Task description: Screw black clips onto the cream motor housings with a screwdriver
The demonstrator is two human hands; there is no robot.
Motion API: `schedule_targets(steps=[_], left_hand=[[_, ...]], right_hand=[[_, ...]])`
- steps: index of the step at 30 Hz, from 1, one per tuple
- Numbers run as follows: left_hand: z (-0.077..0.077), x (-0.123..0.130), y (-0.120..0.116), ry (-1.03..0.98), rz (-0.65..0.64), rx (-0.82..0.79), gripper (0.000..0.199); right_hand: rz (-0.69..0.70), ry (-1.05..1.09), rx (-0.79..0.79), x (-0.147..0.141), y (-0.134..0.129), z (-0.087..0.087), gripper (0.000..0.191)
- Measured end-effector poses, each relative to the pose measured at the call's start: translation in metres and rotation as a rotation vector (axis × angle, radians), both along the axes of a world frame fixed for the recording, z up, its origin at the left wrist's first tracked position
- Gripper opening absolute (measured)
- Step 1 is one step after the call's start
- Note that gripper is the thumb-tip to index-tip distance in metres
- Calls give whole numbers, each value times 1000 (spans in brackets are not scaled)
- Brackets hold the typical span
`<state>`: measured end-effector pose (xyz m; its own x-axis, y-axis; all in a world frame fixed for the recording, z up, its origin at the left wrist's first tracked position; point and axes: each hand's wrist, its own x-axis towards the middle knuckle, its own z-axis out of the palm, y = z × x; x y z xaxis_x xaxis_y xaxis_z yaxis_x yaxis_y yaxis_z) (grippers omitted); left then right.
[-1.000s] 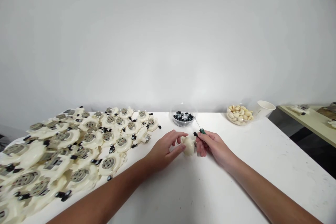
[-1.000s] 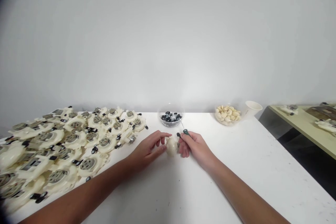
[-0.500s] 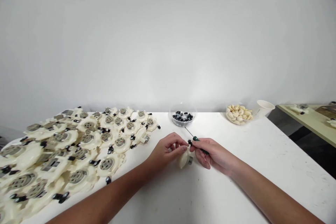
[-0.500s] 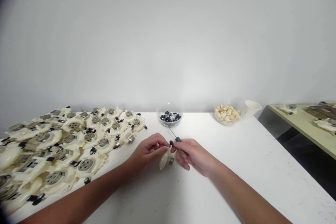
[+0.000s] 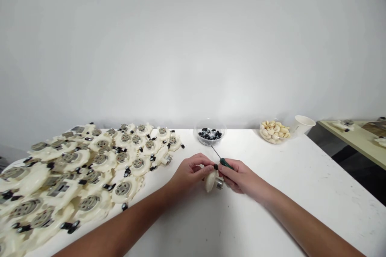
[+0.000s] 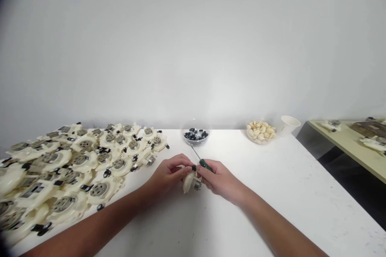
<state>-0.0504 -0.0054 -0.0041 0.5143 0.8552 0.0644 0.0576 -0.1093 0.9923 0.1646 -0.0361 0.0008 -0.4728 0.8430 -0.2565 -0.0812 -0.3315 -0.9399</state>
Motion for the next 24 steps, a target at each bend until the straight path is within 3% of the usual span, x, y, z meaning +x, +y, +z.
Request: schedule_targets(steps=[8, 14, 24], left_hand=[[-3, -1, -1, 79, 24, 124, 25], [-4, -3, -2, 142, 28, 212, 22], [8, -2, -8, 203, 41, 367, 16]], right_hand=[[-18, -56, 87, -1, 1, -3, 41], [-42, -28, 61, -2, 0, -1, 36], [-49, -95, 159, -5, 0, -7, 37]])
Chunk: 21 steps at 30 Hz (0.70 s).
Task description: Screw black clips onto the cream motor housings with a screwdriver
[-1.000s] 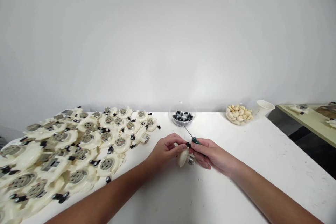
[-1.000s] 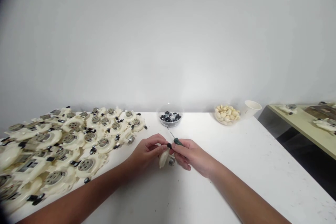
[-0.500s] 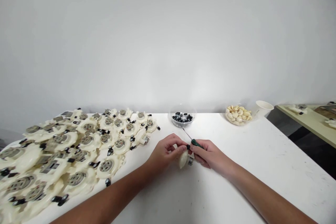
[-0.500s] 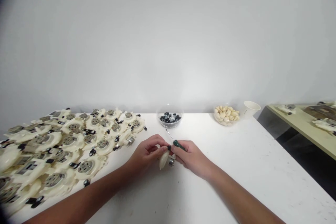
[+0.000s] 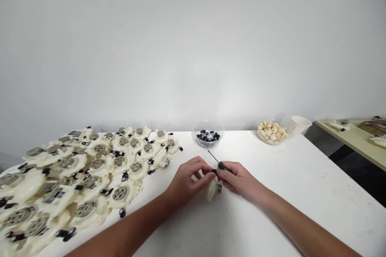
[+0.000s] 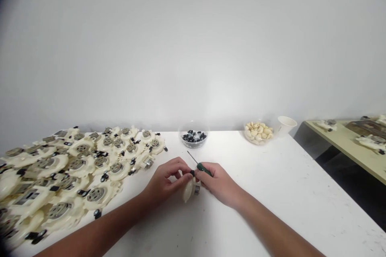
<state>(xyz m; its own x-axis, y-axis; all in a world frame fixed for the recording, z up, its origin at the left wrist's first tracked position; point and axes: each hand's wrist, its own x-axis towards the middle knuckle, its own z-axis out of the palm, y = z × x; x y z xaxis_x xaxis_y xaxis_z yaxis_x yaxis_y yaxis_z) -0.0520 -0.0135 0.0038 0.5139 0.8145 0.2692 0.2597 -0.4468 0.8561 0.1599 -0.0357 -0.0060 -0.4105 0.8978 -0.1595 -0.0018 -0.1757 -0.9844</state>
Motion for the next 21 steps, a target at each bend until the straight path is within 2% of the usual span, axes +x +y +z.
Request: schedule_targets(steps=[4, 7, 11, 16, 21], left_hand=[[-2, -2, 2, -2, 22, 8, 16], [-6, -4, 7, -12, 9, -40, 19], [-10, -6, 14, -21, -71, -137, 23], [-15, -7, 17, -65, -108, -211, 25], [-19, -7, 20, -125, -107, -339, 26]], right_hand=[[-95, -156, 215, 1, -2, 5, 30], [-128, -241, 339, 5, -2, 9, 15], [-90, -249, 405, 11, 0, 11, 26], [15, -288, 447, 14, 2, 13, 29], [-28, -287, 523, 13, 4, 11, 28]])
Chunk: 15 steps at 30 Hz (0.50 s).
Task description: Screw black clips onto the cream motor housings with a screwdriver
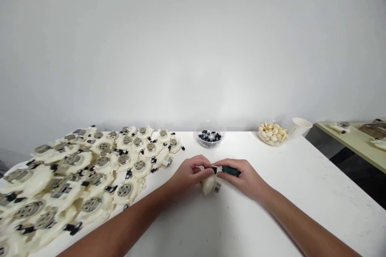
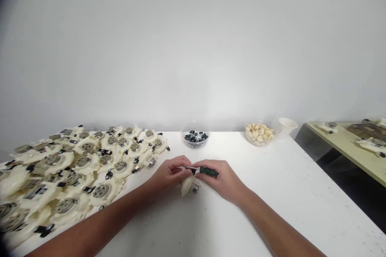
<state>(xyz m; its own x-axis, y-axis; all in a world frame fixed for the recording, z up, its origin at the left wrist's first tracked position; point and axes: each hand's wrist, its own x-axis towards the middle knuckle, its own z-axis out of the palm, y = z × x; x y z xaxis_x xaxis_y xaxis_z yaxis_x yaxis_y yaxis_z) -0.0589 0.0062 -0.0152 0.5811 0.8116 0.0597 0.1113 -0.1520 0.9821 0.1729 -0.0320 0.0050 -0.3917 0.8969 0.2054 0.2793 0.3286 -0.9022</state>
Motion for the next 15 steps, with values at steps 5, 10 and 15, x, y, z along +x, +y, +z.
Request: schedule_targets(steps=[5, 10, 15], left_hand=[[5, 0, -2, -47, -18, -84, 29], [12, -1, -5, -56, -41, -171, 28], [11, -1, -3, -61, -30, -203, 27]], right_hand=[[-26, 11, -4, -3, -1, 0, 29], [-36, -15, -10, -4, -2, 1, 30], [-28, -21, -18, -4, -3, 1, 29]])
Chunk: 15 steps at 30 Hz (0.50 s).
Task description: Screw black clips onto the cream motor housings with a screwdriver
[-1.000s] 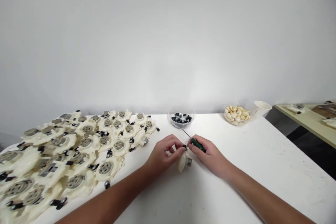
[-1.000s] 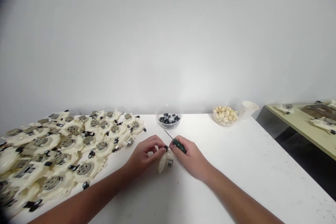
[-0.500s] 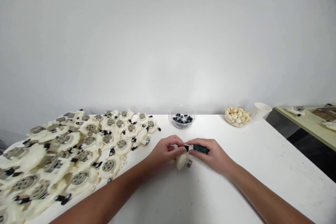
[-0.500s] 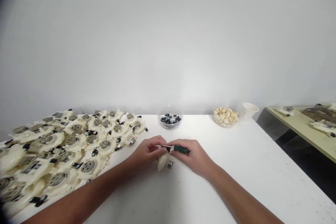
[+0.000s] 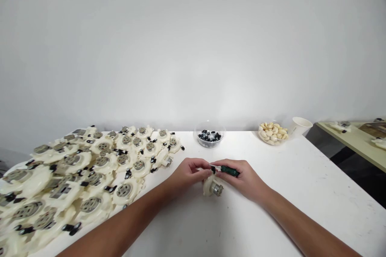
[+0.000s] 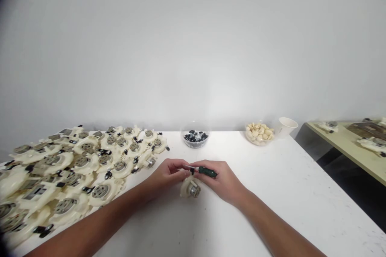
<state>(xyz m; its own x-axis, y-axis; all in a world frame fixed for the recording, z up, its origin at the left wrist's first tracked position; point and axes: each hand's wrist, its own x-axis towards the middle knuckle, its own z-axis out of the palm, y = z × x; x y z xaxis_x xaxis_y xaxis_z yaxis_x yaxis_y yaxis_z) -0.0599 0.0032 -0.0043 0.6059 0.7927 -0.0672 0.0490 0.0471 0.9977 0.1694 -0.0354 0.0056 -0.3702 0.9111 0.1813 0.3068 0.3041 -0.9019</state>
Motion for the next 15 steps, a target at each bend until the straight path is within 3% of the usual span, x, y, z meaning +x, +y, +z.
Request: schedule_targets(steps=[15], left_hand=[[-10, 1, 6, -87, -1, 51, 25]], right_hand=[[-89, -44, -32, -1, -3, -2, 24]])
